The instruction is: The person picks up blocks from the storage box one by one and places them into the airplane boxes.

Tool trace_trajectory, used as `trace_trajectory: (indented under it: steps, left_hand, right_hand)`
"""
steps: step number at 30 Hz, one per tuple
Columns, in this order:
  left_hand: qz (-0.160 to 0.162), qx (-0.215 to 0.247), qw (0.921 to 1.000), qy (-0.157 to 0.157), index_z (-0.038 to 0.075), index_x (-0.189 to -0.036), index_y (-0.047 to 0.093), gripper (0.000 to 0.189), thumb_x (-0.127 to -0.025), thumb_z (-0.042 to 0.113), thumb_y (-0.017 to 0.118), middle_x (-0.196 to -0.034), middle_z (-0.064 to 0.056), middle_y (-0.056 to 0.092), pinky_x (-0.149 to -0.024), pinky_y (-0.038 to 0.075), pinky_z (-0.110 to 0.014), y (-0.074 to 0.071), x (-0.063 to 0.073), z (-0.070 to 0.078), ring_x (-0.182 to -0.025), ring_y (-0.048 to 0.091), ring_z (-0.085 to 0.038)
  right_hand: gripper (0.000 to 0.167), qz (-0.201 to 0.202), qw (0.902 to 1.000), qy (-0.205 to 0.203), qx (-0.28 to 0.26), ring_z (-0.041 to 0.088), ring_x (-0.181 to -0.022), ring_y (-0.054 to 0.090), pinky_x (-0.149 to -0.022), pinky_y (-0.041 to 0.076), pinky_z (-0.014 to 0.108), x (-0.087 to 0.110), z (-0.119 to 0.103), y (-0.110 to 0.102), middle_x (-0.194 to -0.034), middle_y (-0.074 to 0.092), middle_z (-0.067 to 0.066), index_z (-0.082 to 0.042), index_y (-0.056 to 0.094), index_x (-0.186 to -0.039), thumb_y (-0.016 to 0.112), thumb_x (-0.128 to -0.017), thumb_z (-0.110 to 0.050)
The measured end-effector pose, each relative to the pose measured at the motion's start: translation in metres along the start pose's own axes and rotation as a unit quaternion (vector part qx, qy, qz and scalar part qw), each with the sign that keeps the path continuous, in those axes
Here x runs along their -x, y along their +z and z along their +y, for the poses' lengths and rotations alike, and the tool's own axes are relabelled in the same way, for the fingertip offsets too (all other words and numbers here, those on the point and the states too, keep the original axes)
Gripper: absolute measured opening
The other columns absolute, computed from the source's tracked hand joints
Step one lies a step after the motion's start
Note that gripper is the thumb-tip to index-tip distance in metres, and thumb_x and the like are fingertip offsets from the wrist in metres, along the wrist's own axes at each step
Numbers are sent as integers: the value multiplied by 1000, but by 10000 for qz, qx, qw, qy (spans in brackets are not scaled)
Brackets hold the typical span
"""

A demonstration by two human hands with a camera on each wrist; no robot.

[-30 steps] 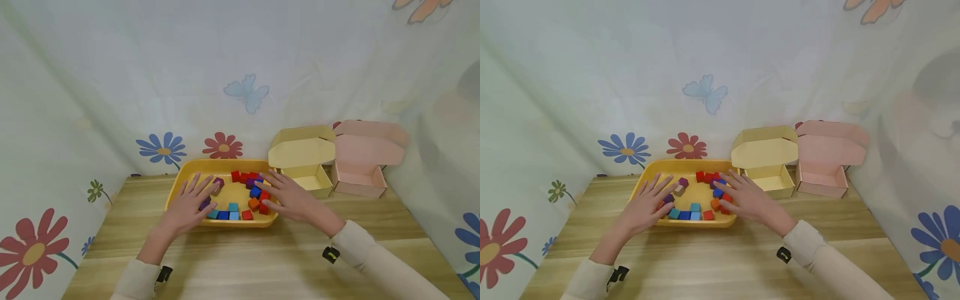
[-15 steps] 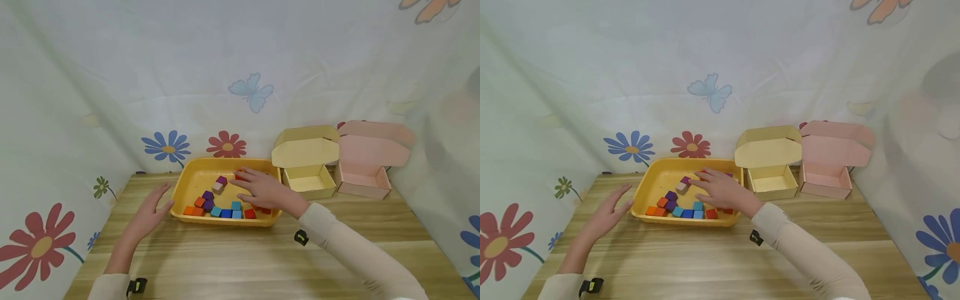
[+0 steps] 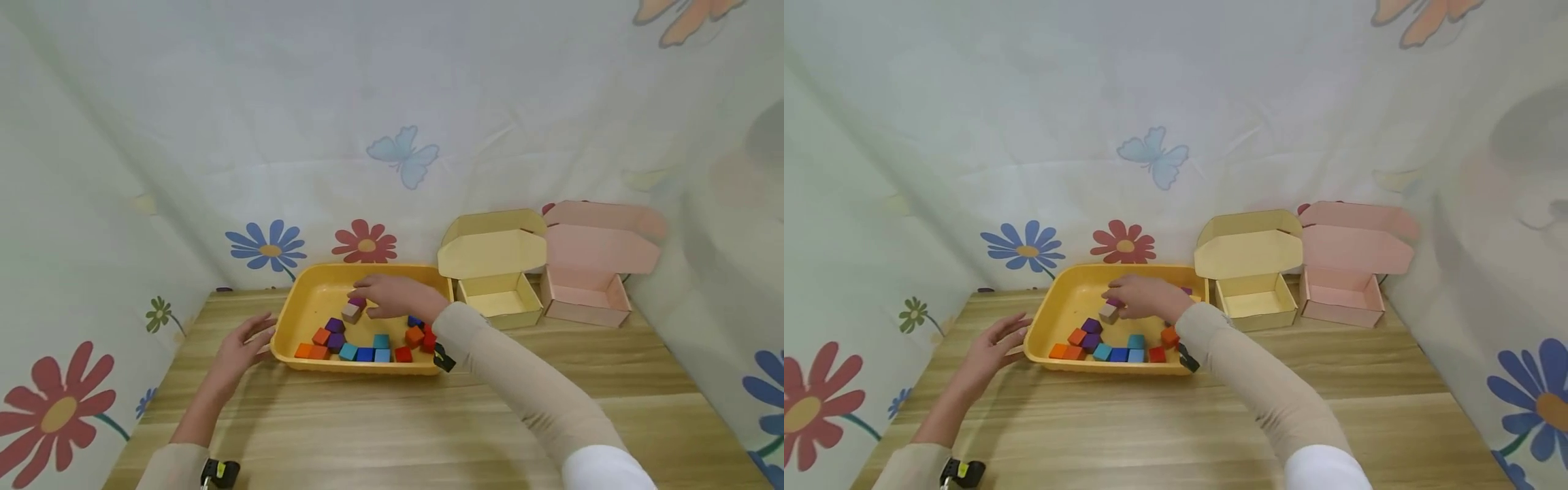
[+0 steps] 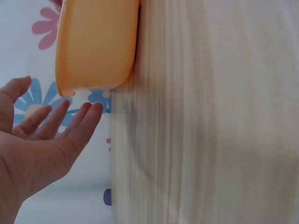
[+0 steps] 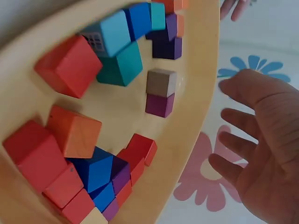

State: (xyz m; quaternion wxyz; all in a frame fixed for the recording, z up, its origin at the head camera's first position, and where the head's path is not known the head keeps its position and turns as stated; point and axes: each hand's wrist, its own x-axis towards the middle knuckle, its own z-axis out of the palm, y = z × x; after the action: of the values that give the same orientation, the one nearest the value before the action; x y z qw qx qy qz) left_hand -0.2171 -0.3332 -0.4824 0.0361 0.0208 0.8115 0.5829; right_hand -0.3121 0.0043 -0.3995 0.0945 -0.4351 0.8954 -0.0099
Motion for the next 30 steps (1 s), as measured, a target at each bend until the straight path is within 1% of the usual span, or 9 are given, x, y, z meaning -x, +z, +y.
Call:
trace_trajectory:
  steps: [2, 4, 8, 12, 16, 19, 22, 26, 30]
  left_hand:
    - [5, 310, 9991, -281, 4, -159, 28, 66, -107, 33, 55, -158, -24, 36, -97, 54, -41, -5, -4, -3, -121, 60, -16]
    - [-95, 605, 9961, -638, 3, -159, 29, 68, -106, 35, 57, -157, -24, 36, -98, 53, -43, -9, -9, -6, -115, 64, -14]
    - [-448, 992, 9866, -1214, -2, -155, 34, 70, -103, 34, 63, -155, -27, 39, -99, 52, -48, -13, -16, -11, -115, 67, -27]
    - [-553, 1182, 9799, -1507, -9, -151, 37, 66, -103, 26, 64, -148, -30, 47, -96, 53, -48, -16, -17, -17, -113, 68, -31]
    - [-550, 1371, 9772, -1527, -11, -149, 38, 62, -103, 23, 63, -144, -29, 51, -95, 55, -47, -19, -17, -23, -111, 69, -30]
    - [-460, 1292, 9806, -1402, -11, -145, 41, 57, -104, 22, 62, -142, -28, 50, -93, 56, -45, -19, -18, -25, -109, 69, -27]
    - [-138, 1177, 9828, -1414, -10, -135, 50, 47, -104, 23, 62, -135, -24, 53, -89, 58, -44, -13, -20, -25, -102, 71, -24]
    - [333, 1298, 9789, -1544, -6, -123, 57, 41, -103, 29, 64, -121, -14, 59, -82, 60, -40, 1, -24, -24, -94, 71, -20]
    - [548, 1544, 9760, -1434, -6, -136, 51, 51, -103, 32, 63, -125, -16, 59, -80, 60, -35, 11, -28, -23, -95, 68, -16]
  right_hand:
    - [53, -151, 9999, -9, 26, 25, -145, 40, -116, 38, 38, -8, 2, 0, -157, 44, 5, -21, 50, -152, 66, -101, -27]
    - [53, -329, 9995, -11, 40, 25, -145, 40, -116, 38, 39, -14, 5, 1, -157, 45, 6, -20, 52, -150, 68, -100, -25]
    - [52, -558, 9984, 23, -71, 24, -141, 44, -115, 39, 38, -28, 10, 4, -154, 49, 3, -19, 54, -149, 69, -99, -20]
    - [53, -700, 9969, 138, -346, 22, -139, 47, -114, 41, 37, -44, 13, 5, -151, 53, -1, -21, 55, -148, 71, -98, -16]
    - [53, -706, 9958, 196, -551, 20, -137, 48, -113, 41, 35, -58, 13, 6, -149, 55, 0, -21, 56, -147, 71, -97, -12]
    - [52, -615, 9966, 153, -524, 20, -134, 50, -112, 43, 33, -65, 11, 7, -146, 57, 0, -21, 58, -145, 71, -96, -9]
    - [51, -564, 9974, 60, -434, 19, -129, 53, -110, 44, 30, -69, 9, 10, -143, 60, 1, -20, 59, -145, 71, -96, -9]
    - [49, -553, 9968, 159, -559, 20, -124, 55, -110, 44, 32, -70, 10, 17, -140, 62, 2, -19, 60, -143, 70, -97, -8]
    - [47, -441, 9960, 399, -672, 20, -122, 55, -112, 42, 35, -72, 14, 24, -139, 62, 1, -21, 61, -142, 70, -97, -11]
